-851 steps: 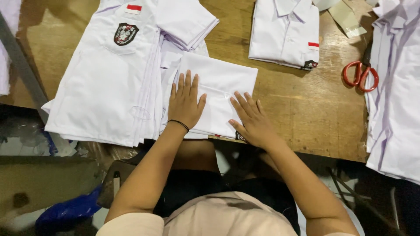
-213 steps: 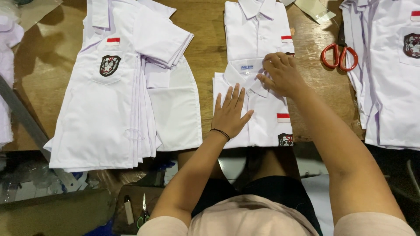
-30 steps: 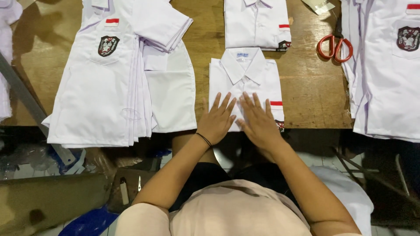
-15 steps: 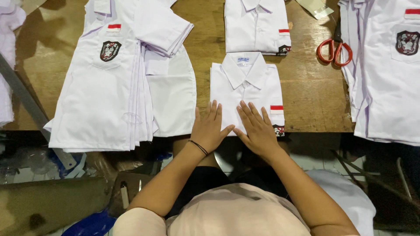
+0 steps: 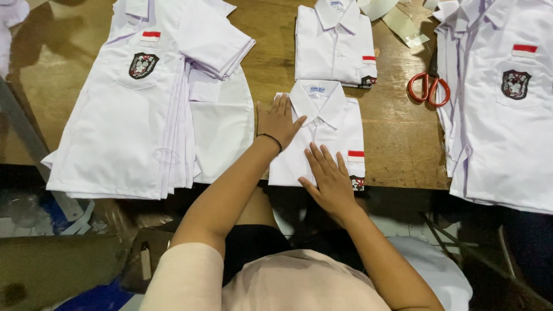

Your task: The person folds a white short-sleeved shirt on a wooden table. They smooth the fabric, fold the sleeves inward, fold the body in half, and then fold it again to create a compact rectangle. The folded shirt is placed on a stack of similar shirts.

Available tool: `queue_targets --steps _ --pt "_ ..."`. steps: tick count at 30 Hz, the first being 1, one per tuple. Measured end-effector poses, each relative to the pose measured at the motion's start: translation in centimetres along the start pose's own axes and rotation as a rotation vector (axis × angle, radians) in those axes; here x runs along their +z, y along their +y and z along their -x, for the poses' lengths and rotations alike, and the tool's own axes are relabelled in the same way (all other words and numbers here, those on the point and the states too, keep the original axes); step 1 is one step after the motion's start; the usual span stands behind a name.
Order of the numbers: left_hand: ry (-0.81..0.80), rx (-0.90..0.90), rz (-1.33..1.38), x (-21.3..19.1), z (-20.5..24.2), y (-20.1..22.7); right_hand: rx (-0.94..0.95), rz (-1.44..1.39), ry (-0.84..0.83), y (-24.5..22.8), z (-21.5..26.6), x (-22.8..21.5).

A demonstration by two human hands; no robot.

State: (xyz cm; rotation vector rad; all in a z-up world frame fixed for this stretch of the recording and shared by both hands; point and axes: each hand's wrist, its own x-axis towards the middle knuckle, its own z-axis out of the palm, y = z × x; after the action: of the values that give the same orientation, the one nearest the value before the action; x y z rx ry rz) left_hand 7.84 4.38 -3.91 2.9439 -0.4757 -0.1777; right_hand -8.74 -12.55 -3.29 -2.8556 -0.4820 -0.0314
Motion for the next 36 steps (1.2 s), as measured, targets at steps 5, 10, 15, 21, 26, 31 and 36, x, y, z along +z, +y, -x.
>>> queue_targets --steps 5,10,15,21,26,31,36 --pt "0.153 -0.037 0.091 4.2 -6.8 -4.5 0.006 -0.009 -0.008 0.0 0.0 0.0" --pt "0.193 0.020 0.358 3.6 -10.0 -8.0 0.004 -0.002 -0.002 0.0 0.0 0.2" --pt "0.077 0.062 0.493 2.4 -11.1 -7.8 0.003 0.004 -0.006 0.1 -0.1 0.2" --pt "0.004 -0.049 0.579 -0.8 -9.1 -6.1 -0.004 0.007 0.014 0.2 0.0 0.5" --pt "0.036 -0.087 0.605 0.0 -10.0 -7.1 -0.008 0.023 0.037 0.4 0.0 0.8" --pt "0.021 -0.100 0.562 0.9 -11.0 -7.0 -0.005 0.007 0.046 0.3 0.1 0.9" --pt "-0.017 -0.078 0.447 1.4 -12.0 -7.8 -0.001 0.005 0.062 0.2 0.1 0.8"
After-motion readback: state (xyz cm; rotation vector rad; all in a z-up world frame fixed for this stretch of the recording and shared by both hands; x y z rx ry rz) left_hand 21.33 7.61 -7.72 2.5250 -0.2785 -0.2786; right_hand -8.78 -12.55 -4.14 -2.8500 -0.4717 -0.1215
